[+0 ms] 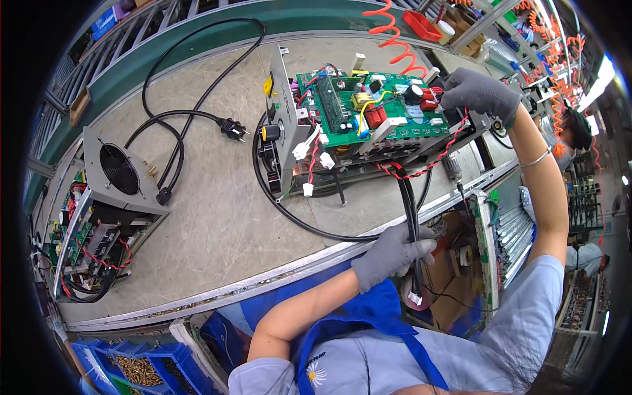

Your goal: The person assembles an electronic device on a workbench, using a pneumatic screwdriver to fasten screws and connecting various wires to a circuit board. They handle the device casing, circuit board, and multiple wire connectors, securing components and organizing the internal wiring.

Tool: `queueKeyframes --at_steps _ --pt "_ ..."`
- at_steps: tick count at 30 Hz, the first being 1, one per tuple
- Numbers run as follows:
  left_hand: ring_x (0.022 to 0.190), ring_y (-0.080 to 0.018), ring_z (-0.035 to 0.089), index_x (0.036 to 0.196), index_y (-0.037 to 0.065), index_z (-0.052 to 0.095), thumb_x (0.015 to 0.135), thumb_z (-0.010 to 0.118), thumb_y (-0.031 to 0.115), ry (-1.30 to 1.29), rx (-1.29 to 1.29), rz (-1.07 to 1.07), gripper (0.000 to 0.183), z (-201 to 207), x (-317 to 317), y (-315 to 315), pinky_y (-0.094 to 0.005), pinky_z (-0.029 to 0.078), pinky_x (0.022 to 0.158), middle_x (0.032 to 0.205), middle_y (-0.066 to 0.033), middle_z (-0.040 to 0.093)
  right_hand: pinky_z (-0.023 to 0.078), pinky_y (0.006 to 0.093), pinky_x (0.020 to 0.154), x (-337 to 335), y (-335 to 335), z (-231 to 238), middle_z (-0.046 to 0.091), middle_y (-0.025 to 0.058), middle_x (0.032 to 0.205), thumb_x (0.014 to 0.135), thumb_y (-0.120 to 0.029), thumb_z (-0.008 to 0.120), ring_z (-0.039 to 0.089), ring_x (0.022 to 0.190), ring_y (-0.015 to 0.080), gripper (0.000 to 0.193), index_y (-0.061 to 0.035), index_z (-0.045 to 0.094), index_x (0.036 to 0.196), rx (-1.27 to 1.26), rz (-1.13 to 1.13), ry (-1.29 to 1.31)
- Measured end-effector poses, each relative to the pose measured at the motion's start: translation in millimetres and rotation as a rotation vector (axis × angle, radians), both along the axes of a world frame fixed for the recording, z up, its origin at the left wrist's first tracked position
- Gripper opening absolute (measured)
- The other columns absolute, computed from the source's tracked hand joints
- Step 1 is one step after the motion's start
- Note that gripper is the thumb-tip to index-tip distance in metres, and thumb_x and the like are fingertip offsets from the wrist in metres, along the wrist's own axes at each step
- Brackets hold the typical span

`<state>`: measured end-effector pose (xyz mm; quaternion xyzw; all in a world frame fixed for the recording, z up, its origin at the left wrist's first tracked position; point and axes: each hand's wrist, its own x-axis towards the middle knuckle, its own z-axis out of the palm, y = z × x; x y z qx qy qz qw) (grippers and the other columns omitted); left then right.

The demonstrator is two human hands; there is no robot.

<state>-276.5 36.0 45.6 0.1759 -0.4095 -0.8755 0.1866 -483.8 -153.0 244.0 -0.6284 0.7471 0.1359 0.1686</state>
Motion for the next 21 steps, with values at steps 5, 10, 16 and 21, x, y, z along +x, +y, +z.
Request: queueKeyframes --at_steps 5,10,16,21 --pt "0.080 -0.0133 0.064 0.131 -0.007 0.048 0.092 0.065 0.031 0.067 0.048 -0.060 0.057 7 4 8 -0.0270 0.050 0.063 0.084 -0.0108 0.069 0.038 0.0268 0.044 -2 8 -4 0.057 0.0043 0.056 0.072 -0.030 0.066 0.051 0.048 0.0113 0.029 -0.0007 0.069 0.070 -0.056 0.024 -0.130" --pt "0.071 -0.0114 0.062 0.137 -0.008 0.041 0.092 0.063 0.032 0.158 0.059 -0.052 0.064 39 19 15 -0.0251 0.047 0.056 0.082 -0.0095 0.066 0.044 0.0289 0.053 -8 16 -14 0.060 0.0073 0.061 0.078 -0.027 0.067 0.056 0.056 0.0133 0.030 0.0029 0.066 0.074 -0.152 0.096 -0.202" --pt "0.056 -0.0057 0.049 0.138 -0.008 0.040 0.089 0.064 0.036 -0.062 0.053 -0.107 0.070 110 79 -11 -0.0193 0.034 0.047 0.079 -0.0075 0.063 0.042 0.0341 0.058 -14 30 -34 0.056 0.0064 0.065 0.085 -0.021 0.067 0.051 0.063 0.0146 0.027 0.0038 0.060 0.076 -0.305 0.228 -0.171" --pt "0.059 -0.0123 0.056 0.139 0.004 0.043 0.089 0.065 0.038 -0.320 -0.243 0.003 0.065 95 108 -4 -0.0269 0.042 0.050 0.074 -0.0076 0.064 0.045 0.0361 0.060 -25 26 -33 0.059 0.0111 0.067 0.084 -0.021 0.067 0.056 0.062 0.0207 0.023 0.0015 0.063 0.078 -0.289 0.195 -0.276"
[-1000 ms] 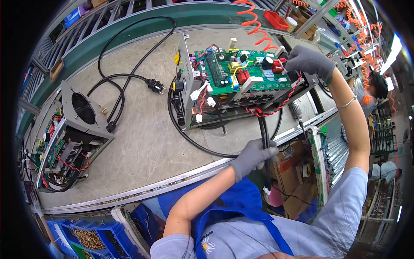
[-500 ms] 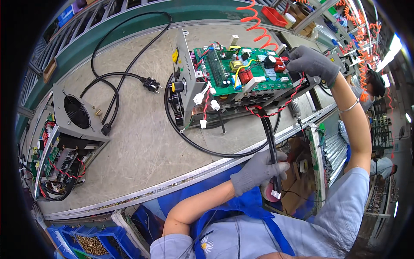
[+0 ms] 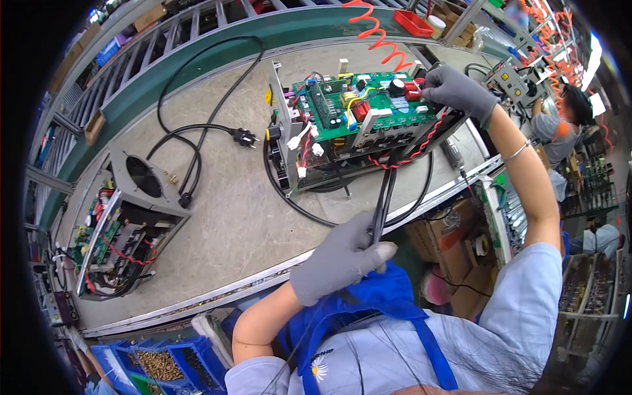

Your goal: The person assembles an electronic device on a workbench, using a pneumatic screwdriver to fasten screws and connecting various wires to a circuit board. They handle the device casing, circuit board, and multiple wire connectors, securing components and organizing the internal wiring.

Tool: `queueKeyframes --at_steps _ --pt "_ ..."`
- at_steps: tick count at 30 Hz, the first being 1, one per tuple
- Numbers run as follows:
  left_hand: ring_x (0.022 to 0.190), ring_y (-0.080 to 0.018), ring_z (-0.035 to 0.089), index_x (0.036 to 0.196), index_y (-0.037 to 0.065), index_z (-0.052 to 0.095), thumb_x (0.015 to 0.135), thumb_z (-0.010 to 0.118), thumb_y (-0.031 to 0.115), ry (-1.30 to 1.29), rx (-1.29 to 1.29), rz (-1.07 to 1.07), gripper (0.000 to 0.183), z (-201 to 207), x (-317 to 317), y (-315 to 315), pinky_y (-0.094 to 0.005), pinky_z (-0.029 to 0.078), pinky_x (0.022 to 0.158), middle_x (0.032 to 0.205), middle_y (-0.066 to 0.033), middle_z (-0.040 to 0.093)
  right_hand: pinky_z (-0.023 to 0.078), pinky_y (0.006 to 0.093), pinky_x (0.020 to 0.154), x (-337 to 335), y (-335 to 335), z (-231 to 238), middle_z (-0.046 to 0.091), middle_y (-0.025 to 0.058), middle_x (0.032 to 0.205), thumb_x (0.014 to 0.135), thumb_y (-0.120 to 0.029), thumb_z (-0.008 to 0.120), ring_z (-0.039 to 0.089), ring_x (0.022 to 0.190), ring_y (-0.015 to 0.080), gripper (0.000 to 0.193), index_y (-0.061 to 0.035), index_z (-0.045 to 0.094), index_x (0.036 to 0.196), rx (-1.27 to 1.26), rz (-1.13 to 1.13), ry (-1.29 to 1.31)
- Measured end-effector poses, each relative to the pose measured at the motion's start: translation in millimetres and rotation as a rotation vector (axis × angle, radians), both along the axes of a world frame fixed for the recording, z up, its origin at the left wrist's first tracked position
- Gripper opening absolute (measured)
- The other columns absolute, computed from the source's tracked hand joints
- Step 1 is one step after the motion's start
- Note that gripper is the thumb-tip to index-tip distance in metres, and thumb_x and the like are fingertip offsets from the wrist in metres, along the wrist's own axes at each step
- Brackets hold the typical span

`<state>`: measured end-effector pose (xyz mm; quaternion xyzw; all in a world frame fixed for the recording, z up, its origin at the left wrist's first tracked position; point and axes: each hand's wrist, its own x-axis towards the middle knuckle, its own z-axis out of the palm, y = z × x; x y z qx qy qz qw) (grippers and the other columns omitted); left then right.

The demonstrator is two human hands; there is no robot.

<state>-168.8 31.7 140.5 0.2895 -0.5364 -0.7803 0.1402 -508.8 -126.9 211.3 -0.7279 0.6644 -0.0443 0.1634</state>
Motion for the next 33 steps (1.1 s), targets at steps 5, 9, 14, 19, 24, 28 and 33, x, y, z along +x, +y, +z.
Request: queueKeyframes --at_steps 5,9,14,19,24,28,33 --pt "0.067 -0.0281 0.066 0.135 0.006 0.047 0.089 0.064 0.027 -0.378 -0.678 0.292 0.053 2 19 14 -0.0394 0.049 0.059 0.080 -0.0127 0.066 0.051 0.0470 0.073 64 42 -10 0.065 0.0104 0.096 0.080 -0.015 0.063 0.062 0.082 0.0334 0.022 -0.0090 0.063 0.101 -0.653 0.085 0.628" --pt "0.079 -0.0284 0.071 0.134 0.004 0.048 0.092 0.063 0.021 -0.605 -1.058 0.520 0.048 11 10 18 -0.0376 0.054 0.066 0.095 -0.0143 0.070 0.045 0.0472 0.089 148 125 -8 0.063 0.0094 0.103 0.074 -0.010 0.063 0.059 0.100 0.0327 0.042 -0.0094 0.058 0.116 -0.602 0.758 -0.112" --pt "0.061 -0.0304 0.068 0.132 0.001 0.048 0.096 0.060 0.028 -0.278 -1.359 0.744 0.047 9 -16 -2 -0.0386 0.052 0.052 0.082 -0.0144 0.069 0.051 0.0409 0.068 145 132 -48 0.064 0.0128 0.093 0.081 -0.026 0.064 0.065 0.080 0.0316 0.064 -0.0004 0.044 0.136 -0.403 0.575 -0.524" --pt "0.061 -0.0199 0.067 0.134 0.005 0.047 0.092 0.065 0.022 -0.255 -1.340 0.566 0.048 26 -25 -4 -0.0311 0.051 0.059 0.099 -0.0113 0.070 0.050 0.0426 0.061 116 99 -113 0.064 0.0099 0.081 0.074 -0.036 0.072 0.064 0.071 0.0329 0.069 -0.0054 0.049 0.131 -0.803 0.656 -0.496" --pt "0.071 -0.0298 0.067 0.128 0.009 0.053 0.092 0.062 0.025 -0.352 -1.246 0.293 0.040 69 -18 -37 -0.0375 0.050 0.061 0.087 -0.0129 0.069 0.047 0.0407 0.066 121 113 -95 0.061 0.0097 0.086 0.080 -0.033 0.072 0.061 0.077 0.0302 0.051 -0.0059 0.055 0.120 -0.834 0.644 -0.643" --pt "0.076 -0.0296 0.067 0.124 0.012 0.057 0.090 0.061 0.030 -0.671 -1.469 0.339 0.039 81 -38 -118 -0.0371 0.050 0.069 0.084 -0.0115 0.068 0.048 0.0387 0.070 124 119 -75 0.062 0.0104 0.088 0.083 -0.021 0.070 0.061 0.078 0.0304 0.031 -0.0066 0.061 0.109 -0.713 0.578 -0.819" --pt "0.072 -0.0226 0.065 0.123 0.008 0.059 0.079 0.069 0.014 -0.759 -1.312 0.168 0.045 60 -49 -164 -0.0327 0.050 0.068 0.081 -0.0093 0.067 0.047 0.0362 0.073 116 119 -67 0.061 0.0112 0.092 0.092 -0.023 0.061 0.061 0.082 0.0273 0.026 -0.0044 0.062 0.111 -0.619 0.528 -1.016"
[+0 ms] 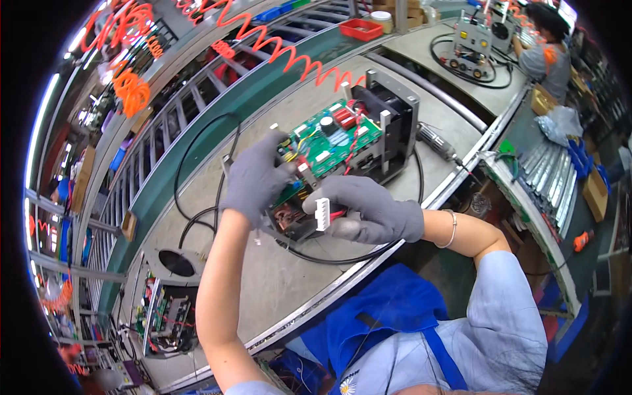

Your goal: The person assembles an electronic device on a workbench, using a pneumatic screwdriver to fasten screws and connecting various wires to a circuit board. They handle the device casing, circuit board, and multiple wire connectors, securing components and organizing the internal wiring.

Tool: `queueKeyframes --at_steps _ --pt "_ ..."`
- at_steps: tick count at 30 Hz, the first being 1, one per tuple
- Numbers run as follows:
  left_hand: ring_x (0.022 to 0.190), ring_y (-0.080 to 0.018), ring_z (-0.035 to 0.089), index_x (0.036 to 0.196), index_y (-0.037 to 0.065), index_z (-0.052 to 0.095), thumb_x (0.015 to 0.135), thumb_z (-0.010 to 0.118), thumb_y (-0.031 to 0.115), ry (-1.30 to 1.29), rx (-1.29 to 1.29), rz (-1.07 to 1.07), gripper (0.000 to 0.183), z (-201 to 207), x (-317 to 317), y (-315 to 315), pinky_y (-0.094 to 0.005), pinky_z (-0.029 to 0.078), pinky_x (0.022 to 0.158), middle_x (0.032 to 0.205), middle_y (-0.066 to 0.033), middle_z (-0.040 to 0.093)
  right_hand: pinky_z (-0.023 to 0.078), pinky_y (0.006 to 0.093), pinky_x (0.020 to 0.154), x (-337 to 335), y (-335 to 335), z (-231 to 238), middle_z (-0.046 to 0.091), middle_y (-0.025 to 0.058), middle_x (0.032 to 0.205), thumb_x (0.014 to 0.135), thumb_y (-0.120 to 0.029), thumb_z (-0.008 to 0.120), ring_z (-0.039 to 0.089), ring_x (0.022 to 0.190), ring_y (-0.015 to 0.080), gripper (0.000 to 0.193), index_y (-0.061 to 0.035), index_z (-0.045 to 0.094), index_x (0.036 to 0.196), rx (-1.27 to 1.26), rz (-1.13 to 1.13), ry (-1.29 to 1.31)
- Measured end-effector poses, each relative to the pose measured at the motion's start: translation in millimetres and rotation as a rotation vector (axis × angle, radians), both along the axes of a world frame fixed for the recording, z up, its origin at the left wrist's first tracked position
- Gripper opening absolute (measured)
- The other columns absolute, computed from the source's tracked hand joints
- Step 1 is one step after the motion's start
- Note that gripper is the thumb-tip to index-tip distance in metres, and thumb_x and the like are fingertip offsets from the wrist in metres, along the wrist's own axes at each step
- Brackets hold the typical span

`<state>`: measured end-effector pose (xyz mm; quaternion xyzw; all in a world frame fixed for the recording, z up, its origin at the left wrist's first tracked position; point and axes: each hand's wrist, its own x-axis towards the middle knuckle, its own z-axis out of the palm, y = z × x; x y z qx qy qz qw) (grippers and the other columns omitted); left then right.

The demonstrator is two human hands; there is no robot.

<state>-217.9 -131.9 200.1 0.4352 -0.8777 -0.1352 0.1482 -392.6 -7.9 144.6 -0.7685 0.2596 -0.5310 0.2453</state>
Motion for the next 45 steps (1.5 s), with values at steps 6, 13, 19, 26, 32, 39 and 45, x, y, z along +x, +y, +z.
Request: queueKeyframes --at_steps 6,13,19,26,32,39,45 --pt "0.071 -0.0073 0.058 0.125 0.001 0.059 0.073 0.072 0.003 0.352 0.318 -0.051 0.054 0 5 -5 -0.0253 0.049 0.066 0.079 -0.0032 0.064 0.048 0.0319 0.078 -5 1 16 0.060 0.0117 0.093 0.095 -0.013 0.058 0.061 0.084 0.0235 0.021 -0.0020 0.061 0.113 0.076 -0.116 -0.014" --pt "0.064 -0.0040 0.047 0.128 -0.005 0.055 0.077 0.070 0.020 0.765 0.805 -0.191 0.059 31 31 -1 -0.0190 0.036 0.057 0.075 0.0048 0.053 0.048 0.0260 0.073 -1 -6 38 0.063 0.0048 0.087 0.097 -0.013 0.057 0.062 0.085 0.0110 0.023 0.0010 0.063 0.114 0.273 -0.253 -0.073" --pt "0.073 -0.0187 0.064 0.108 0.008 0.071 0.074 0.073 0.042 0.137 0.056 -0.163 0.048 14 24 -9 -0.0324 0.048 0.065 0.082 -0.0069 0.067 0.048 0.0321 0.073 -4 -21 62 0.064 0.0084 0.086 0.096 -0.019 0.057 0.062 0.081 0.0207 0.021 -0.0033 0.066 0.107 0.133 -0.398 0.360" --pt "0.087 -0.0299 0.070 0.098 0.012 0.076 0.069 0.074 0.042 -0.032 0.069 -0.106 0.042 7 11 -39 -0.0392 0.054 0.080 0.095 -0.0138 0.073 0.046 0.0414 0.071 26 -34 95 0.063 0.0102 0.080 0.091 -0.030 0.060 0.057 0.083 0.0288 0.023 -0.0093 0.069 0.096 -0.166 -0.388 0.951" --pt "0.086 -0.0292 0.070 0.094 0.009 0.076 0.064 0.078 0.037 0.144 0.076 -0.112 0.041 -5 23 -67 -0.0381 0.054 0.078 0.092 -0.0149 0.073 0.045 0.0429 0.066 45 -75 114 0.060 0.0159 0.073 0.091 -0.031 0.058 0.060 0.071 0.0311 0.027 -0.0060 0.069 0.094 0.349 -0.221 0.940" --pt "0.076 -0.0279 0.069 0.095 0.003 0.074 0.063 0.076 0.037 0.256 0.143 -0.195 0.047 -16 23 -79 -0.0366 0.053 0.071 0.083 -0.0177 0.071 0.050 0.0434 0.072 71 -120 130 0.069 0.0197 0.088 0.083 -0.034 0.057 0.066 0.080 0.0350 0.037 -0.0016 0.070 0.095 0.477 -0.180 1.665" --pt "0.078 -0.0287 0.070 0.094 0.004 0.075 0.064 0.076 0.037 0.283 0.139 -0.182 0.045 -21 20 -83 -0.0372 0.054 0.073 0.086 -0.0166 0.072 0.050 0.0417 0.071 89 -130 128 0.066 0.0203 0.082 0.078 -0.037 0.055 0.064 0.075 0.0323 0.044 0.0030 0.067 0.092 0.619 -0.219 1.835"
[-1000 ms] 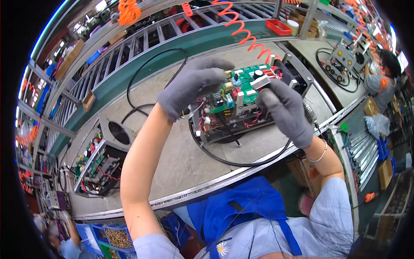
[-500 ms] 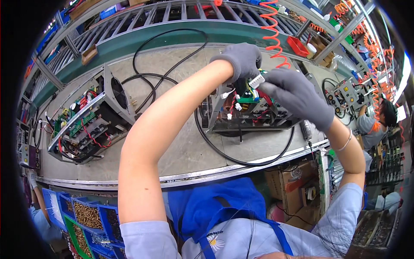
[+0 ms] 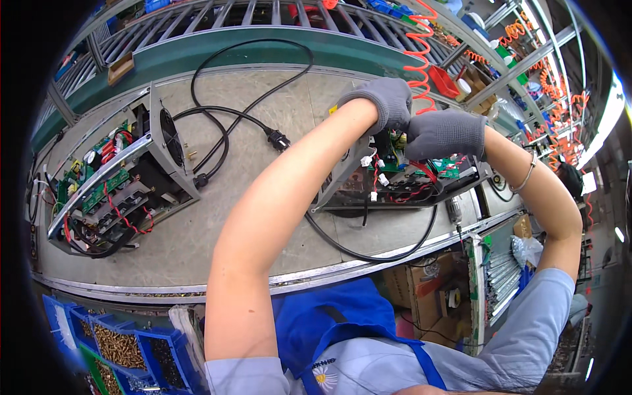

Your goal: The person assembles an electronic device on a workbench, using a pneumatic screwdriver to fasten screws and connecting various wires to a circuit board. They handle the device casing, circuit board, and multiple wire connectors, securing components and organizing the internal wiring.

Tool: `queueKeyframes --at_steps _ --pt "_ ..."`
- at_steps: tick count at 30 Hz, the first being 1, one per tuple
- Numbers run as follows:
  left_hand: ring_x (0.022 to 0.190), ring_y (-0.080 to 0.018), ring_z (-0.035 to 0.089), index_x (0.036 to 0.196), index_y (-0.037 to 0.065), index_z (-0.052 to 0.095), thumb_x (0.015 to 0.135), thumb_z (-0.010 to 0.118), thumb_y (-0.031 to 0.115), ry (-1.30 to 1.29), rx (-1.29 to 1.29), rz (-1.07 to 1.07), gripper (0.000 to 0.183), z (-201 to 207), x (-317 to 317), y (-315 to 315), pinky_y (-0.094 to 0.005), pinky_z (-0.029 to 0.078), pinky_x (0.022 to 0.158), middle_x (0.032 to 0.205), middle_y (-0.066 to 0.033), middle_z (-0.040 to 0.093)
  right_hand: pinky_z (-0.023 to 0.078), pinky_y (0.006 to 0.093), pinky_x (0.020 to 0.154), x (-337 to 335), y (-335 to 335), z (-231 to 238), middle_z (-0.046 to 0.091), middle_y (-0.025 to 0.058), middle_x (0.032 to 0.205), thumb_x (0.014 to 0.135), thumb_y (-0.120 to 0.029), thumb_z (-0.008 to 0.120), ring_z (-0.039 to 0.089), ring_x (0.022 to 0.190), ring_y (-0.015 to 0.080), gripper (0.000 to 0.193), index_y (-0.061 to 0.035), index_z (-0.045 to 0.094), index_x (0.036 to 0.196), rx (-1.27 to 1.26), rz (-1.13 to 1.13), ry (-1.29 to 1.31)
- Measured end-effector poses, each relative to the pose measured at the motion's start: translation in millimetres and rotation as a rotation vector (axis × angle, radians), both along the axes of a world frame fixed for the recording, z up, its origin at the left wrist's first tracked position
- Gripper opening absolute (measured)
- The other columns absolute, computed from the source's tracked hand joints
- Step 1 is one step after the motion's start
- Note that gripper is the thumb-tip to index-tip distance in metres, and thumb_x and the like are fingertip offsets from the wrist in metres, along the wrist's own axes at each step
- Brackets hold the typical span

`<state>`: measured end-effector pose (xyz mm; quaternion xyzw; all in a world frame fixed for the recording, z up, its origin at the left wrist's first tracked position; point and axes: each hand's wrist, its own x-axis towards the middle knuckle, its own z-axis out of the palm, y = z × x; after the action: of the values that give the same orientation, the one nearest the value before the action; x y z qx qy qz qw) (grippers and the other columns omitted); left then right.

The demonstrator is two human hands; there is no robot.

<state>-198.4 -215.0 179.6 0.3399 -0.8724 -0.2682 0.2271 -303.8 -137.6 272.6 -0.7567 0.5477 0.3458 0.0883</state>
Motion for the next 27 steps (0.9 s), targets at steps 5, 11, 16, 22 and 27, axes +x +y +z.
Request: queueKeyframes --at_steps 5,11,16,22,27 --pt "0.086 -0.0331 0.070 0.093 0.005 0.075 0.065 0.074 0.030 -0.007 0.046 0.018 0.037 7 2 7 -0.0406 0.055 0.078 0.093 -0.0197 0.072 0.045 0.0391 0.062 -17 -11 -10 0.059 0.0149 0.066 0.082 -0.035 0.056 0.056 0.060 0.0217 0.042 0.0059 0.063 0.077 0.108 -0.035 -0.126" --pt "0.094 -0.0350 0.070 0.099 0.003 0.073 0.069 0.073 0.029 -0.001 0.012 0.032 0.039 7 3 8 -0.0427 0.055 0.082 0.101 -0.0234 0.070 0.047 0.0369 0.067 -22 -22 -18 0.064 0.0158 0.074 0.086 -0.035 0.058 0.059 0.069 0.0192 0.042 0.0071 0.063 0.084 0.161 -0.082 -0.047" --pt "0.096 -0.0343 0.068 0.101 0.005 0.072 0.075 0.069 0.030 0.064 -0.019 0.180 0.036 11 7 18 -0.0423 0.054 0.084 0.102 -0.0208 0.070 0.051 0.0387 0.077 -24 -18 -28 0.068 0.0208 0.087 0.088 -0.034 0.058 0.065 0.079 0.0258 0.041 0.0056 0.066 0.094 0.120 -0.039 -0.292" --pt "0.093 -0.0351 0.067 0.098 0.007 0.073 0.082 0.062 0.030 0.254 -0.020 0.242 0.031 8 2 21 -0.0429 0.052 0.085 0.100 -0.0176 0.070 0.051 0.0394 0.075 -38 -20 -48 0.069 0.0191 0.088 0.084 -0.028 0.061 0.065 0.079 0.0323 0.032 0.0005 0.067 0.097 -0.022 0.227 -0.154" --pt "0.096 -0.0358 0.067 0.098 0.004 0.072 0.084 0.060 0.033 0.172 -0.023 0.176 0.035 11 3 23 -0.0443 0.053 0.087 0.102 -0.0203 0.069 0.052 0.0418 0.072 -31 -16 -44 0.070 0.0184 0.091 0.079 -0.025 0.063 0.066 0.080 0.0361 0.029 -0.0010 0.068 0.096 0.008 -0.094 -0.306"
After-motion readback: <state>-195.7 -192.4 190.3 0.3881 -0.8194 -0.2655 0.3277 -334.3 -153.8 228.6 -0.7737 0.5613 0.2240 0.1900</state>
